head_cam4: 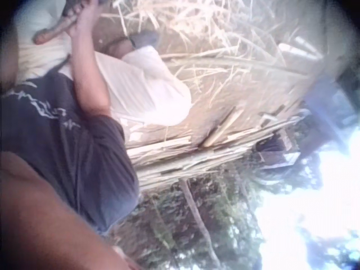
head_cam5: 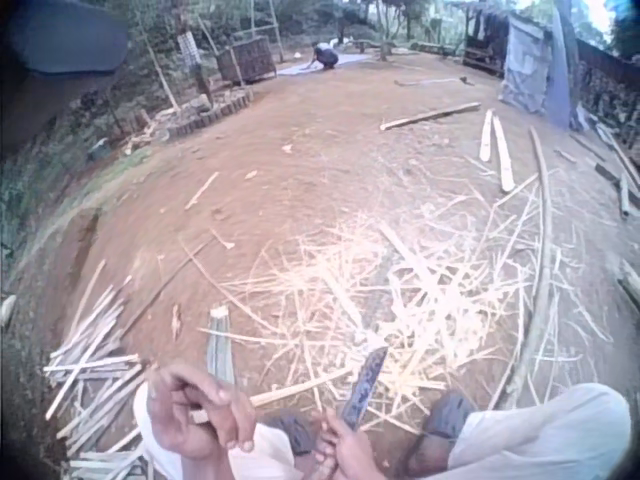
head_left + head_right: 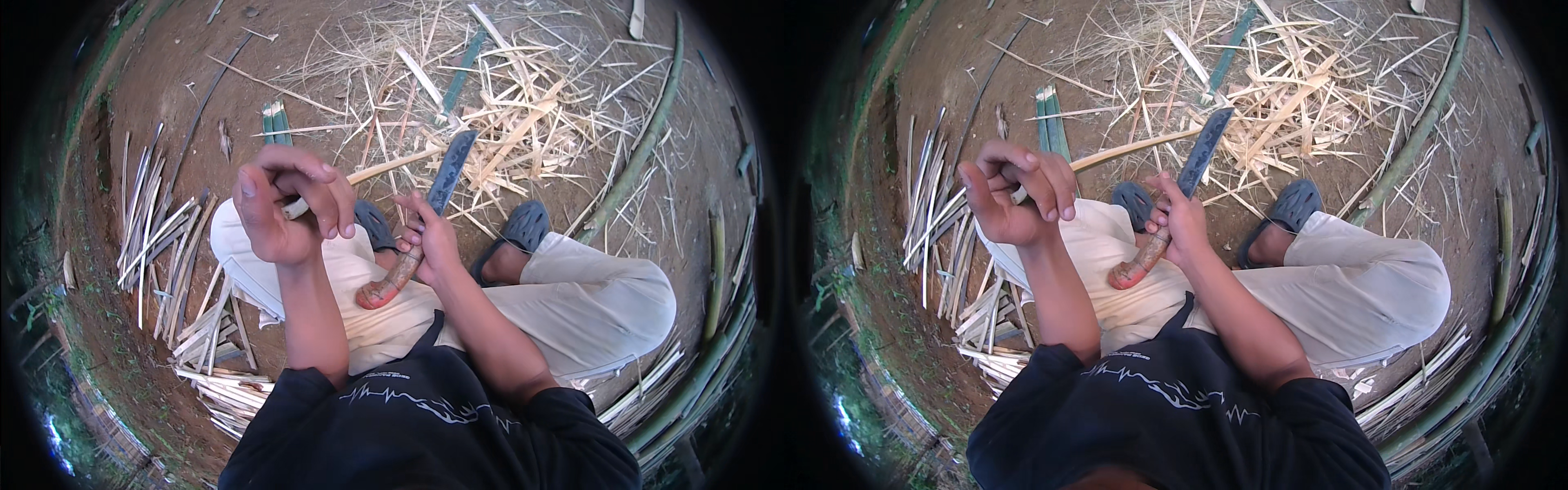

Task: The person sits on the ground and uses a machete to shave the outer green layer off a long bamboo strip. They hold the strip in their left hand and repeatedly strike it with the machete in their right hand to remove the skin and smooth the surface.

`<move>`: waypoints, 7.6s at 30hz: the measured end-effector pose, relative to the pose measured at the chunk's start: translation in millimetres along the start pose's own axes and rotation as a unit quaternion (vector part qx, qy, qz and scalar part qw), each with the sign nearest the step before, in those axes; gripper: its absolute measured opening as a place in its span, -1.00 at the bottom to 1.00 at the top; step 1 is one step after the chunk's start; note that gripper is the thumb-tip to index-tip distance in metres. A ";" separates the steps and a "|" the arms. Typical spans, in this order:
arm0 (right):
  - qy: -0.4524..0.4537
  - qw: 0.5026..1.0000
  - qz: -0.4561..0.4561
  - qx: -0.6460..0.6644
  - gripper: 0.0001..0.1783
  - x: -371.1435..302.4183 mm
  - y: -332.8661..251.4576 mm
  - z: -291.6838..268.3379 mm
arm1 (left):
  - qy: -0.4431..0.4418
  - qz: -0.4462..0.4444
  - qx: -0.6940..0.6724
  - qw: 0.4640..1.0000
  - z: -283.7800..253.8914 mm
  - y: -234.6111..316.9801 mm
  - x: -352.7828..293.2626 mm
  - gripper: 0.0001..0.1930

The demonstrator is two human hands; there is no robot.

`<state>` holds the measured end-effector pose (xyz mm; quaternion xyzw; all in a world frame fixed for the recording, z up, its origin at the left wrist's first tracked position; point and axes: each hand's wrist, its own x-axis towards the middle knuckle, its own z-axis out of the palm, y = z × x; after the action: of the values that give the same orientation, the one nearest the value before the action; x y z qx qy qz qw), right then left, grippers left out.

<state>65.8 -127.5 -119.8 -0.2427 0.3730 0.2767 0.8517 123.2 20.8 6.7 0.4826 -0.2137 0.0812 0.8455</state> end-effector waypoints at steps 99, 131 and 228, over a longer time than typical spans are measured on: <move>0.266 0.597 -0.199 -0.730 -0.46 126.6 -26.4 -137.4 | 0.224 -0.063 0.068 0.970 -14.0 -58.2 116.4 -0.61; 0.220 0.685 -0.330 -0.611 -0.46 55.1 -44.3 -47.3 | 0.256 -0.084 0.051 0.962 -39.3 -48.9 98.6 -0.68; 0.146 0.612 -0.301 -0.716 -0.70 64.6 -1.0 -69.8 | 0.468 0.009 0.097 0.879 -27.5 -32.7 33.7 -0.74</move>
<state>68.2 -152.7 -211.5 -0.9114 0.0815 0.1448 0.3765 172.4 24.8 -16.2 0.4657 0.2111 0.3252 0.7955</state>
